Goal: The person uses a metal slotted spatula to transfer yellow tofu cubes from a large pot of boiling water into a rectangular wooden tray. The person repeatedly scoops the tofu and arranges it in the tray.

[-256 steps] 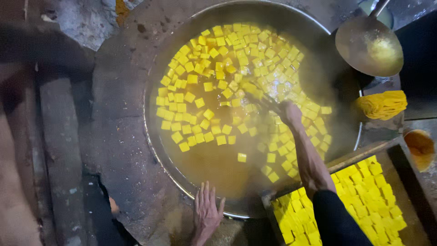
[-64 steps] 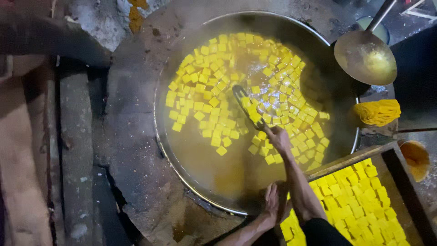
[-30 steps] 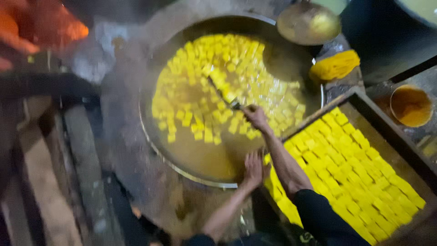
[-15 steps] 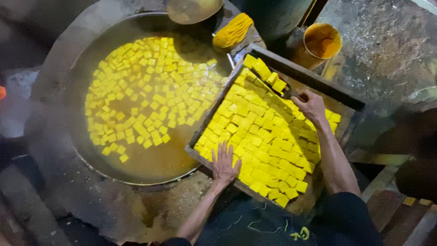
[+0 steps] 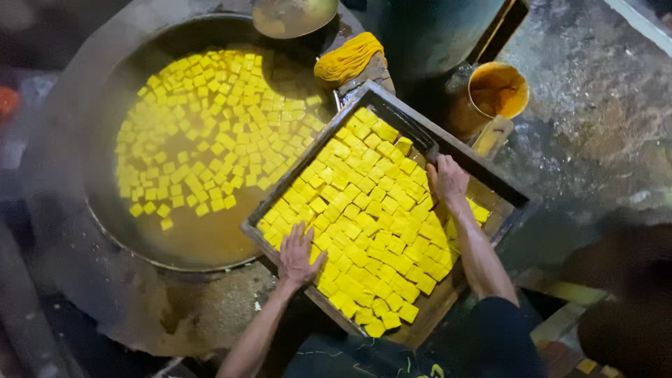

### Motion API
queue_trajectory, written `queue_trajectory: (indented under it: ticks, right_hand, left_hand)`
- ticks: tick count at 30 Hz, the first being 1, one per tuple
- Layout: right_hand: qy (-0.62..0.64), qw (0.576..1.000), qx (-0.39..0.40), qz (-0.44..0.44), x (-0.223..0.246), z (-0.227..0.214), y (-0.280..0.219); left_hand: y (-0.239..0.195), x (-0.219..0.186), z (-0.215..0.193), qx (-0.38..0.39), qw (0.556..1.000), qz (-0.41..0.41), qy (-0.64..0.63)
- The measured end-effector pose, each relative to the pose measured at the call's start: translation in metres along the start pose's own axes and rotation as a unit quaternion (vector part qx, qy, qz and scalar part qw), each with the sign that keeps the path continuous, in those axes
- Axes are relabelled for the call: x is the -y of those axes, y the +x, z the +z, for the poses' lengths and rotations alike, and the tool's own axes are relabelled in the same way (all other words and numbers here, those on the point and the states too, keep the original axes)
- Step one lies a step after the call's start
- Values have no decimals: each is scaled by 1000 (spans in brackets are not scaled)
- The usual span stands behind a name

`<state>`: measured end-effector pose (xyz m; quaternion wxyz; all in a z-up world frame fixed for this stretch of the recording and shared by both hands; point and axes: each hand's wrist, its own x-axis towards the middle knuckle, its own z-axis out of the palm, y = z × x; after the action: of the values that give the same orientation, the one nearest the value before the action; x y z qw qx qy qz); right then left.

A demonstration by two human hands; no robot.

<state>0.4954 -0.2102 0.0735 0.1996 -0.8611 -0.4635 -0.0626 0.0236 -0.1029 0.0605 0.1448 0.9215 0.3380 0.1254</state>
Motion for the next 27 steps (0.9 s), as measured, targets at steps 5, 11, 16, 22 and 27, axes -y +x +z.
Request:
queue_trajectory:
  ticks: [5, 11, 16, 22, 27]
  right_hand:
    - [-10, 996, -43, -73, 5, -1, -28]
    - [-29, 996, -68, -50, 5, -13, -28]
    - [-94, 995, -27, -9, -9, -42, -53]
    - [-56, 997, -45, 23, -18, -78, -95]
    - [-35, 993, -20, 111, -19, -82, -116]
  left_hand:
    - [-1, -3, -6, 6, 1000, -10, -8]
    - [-1, -6, -6, -18, 1000, -9, -23]
    - [22, -10, 3, -69, 996, -27, -52]
    - [203, -71, 78, -105, 975, 105, -163]
    - [339, -106, 143, -80, 952, 294, -43]
